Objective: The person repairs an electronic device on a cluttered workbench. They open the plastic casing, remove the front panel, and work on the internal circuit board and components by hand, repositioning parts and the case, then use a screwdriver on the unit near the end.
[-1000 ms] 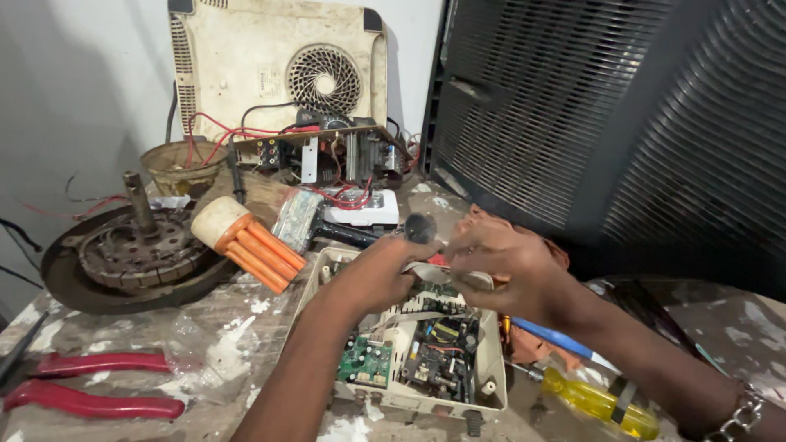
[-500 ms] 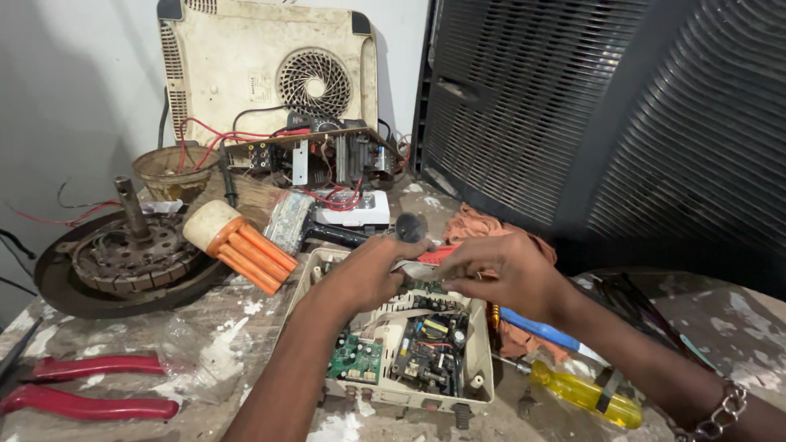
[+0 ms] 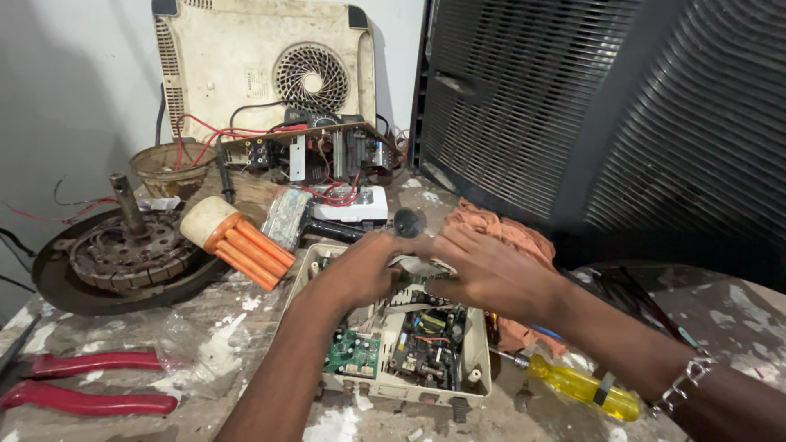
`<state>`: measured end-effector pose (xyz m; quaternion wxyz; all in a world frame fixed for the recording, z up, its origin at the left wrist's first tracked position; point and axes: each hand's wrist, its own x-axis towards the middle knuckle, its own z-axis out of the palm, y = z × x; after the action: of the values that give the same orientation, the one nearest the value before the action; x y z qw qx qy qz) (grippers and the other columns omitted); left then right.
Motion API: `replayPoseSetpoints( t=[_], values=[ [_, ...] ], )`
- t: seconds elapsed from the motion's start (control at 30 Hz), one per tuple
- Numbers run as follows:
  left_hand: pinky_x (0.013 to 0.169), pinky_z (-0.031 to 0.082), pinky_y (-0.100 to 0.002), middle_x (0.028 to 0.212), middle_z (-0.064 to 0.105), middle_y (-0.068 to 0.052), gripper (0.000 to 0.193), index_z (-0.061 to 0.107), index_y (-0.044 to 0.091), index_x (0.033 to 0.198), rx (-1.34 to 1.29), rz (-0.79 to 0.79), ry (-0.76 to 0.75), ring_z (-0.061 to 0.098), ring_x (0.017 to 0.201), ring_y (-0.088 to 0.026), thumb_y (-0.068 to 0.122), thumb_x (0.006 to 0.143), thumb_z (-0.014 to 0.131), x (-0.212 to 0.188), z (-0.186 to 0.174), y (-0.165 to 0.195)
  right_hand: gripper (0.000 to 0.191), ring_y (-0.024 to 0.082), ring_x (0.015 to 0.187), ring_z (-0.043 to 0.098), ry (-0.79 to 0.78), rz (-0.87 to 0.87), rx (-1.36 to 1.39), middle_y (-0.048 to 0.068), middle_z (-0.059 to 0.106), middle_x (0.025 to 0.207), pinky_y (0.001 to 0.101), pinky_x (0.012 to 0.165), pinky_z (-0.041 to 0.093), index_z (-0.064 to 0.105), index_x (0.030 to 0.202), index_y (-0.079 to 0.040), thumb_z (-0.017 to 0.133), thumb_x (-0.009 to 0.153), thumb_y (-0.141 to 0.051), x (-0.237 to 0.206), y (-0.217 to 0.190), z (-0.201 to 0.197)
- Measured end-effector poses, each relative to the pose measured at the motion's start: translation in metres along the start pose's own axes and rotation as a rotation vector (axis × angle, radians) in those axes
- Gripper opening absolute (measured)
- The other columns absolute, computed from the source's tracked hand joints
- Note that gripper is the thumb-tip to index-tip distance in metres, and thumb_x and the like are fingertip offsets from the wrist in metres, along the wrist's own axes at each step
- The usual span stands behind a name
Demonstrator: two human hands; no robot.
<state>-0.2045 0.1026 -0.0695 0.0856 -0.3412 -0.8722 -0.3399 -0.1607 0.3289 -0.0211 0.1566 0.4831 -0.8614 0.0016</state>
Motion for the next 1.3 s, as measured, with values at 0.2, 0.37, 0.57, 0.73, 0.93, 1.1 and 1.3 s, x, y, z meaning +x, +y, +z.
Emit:
replayPoseSetpoints(
  t=[0.2,0.37,0.57,0.73,0.93,1.1,1.3],
  values=[
    [0.077,0.055,-0.044,0.100,0.073,-0.023,0.064,0.069,0.021,0.127,-0.010,0.127,0.041,0.070,0.091,-0.039,-0.010,0.071,0.063,-0.002,-0.004,0.003,0.031,0.033,0.111,0.053,0.120,-0.296,-0.136,0.013,0.050,0.137,0.0462,0.095,0.045,0.074,0.114,-0.005,0.070,0.086,-0.017,0.014,-0.003,-0.003],
    [0.075,0.053,-0.046,0.095,0.072,-0.024,0.063,0.068,0.022,0.128,0.034,0.117,0.043,0.068,0.089,-0.042,-0.009,0.073,0.063,-0.002,-0.005,0.004,0.024,0.031,0.112,0.053,0.062,-0.361,-0.200,0.014,0.048,0.142,0.0471,0.094,0.046,0.078,0.100,-0.009,0.070,0.078,-0.014,0.017,-0.001,-0.004],
    [0.070,0.052,-0.046,0.090,0.072,-0.024,0.060,0.068,0.022,0.126,0.003,0.098,0.038,0.068,0.082,-0.041,-0.009,0.075,0.061,-0.003,-0.006,0.003,0.024,0.030,0.115,0.053,0.024,-0.335,-0.186,0.013,0.047,0.143,0.0444,0.094,0.047,0.078,0.101,-0.008,0.071,0.078,-0.013,0.019,0.001,0.001],
    [0.068,0.052,-0.046,0.085,0.070,-0.023,0.056,0.067,0.021,0.125,0.020,0.041,0.039,0.067,0.077,-0.040,-0.007,0.077,0.063,-0.001,-0.002,0.001,0.025,0.029,0.116,0.051,0.055,-0.300,-0.099,0.012,0.045,0.140,0.0426,0.102,0.047,0.078,0.107,-0.008,0.073,0.084,-0.016,0.020,0.001,0.005],
    [0.067,0.052,-0.045,0.088,0.071,-0.021,0.055,0.069,0.016,0.118,-0.051,0.132,0.074,0.067,0.078,-0.039,-0.011,0.071,0.060,0.000,-0.001,-0.007,0.024,0.028,0.116,0.052,0.065,-0.347,-0.232,0.010,0.046,0.138,0.0409,0.094,0.051,0.081,0.101,-0.013,0.072,0.079,-0.016,0.023,0.004,0.010],
    [0.068,0.053,-0.043,0.088,0.071,-0.023,0.041,0.073,0.008,0.106,-0.004,0.120,0.067,0.066,0.078,-0.039,-0.010,0.070,0.065,0.000,0.001,-0.009,0.022,0.028,0.111,0.054,0.031,-0.420,-0.334,0.015,0.044,0.144,0.0396,0.088,0.053,0.080,0.096,-0.012,0.073,0.076,-0.014,0.019,0.008,0.009],
    [0.068,0.054,-0.044,0.087,0.072,-0.023,0.039,0.073,0.005,0.106,-0.033,0.058,0.026,0.068,0.076,-0.038,-0.009,0.070,0.065,0.001,0.002,-0.011,0.021,0.026,0.110,0.054,0.013,-0.388,-0.407,0.013,0.044,0.145,0.0387,0.090,0.052,0.080,0.095,-0.012,0.071,0.077,-0.017,0.021,0.007,0.008]
  ],
)
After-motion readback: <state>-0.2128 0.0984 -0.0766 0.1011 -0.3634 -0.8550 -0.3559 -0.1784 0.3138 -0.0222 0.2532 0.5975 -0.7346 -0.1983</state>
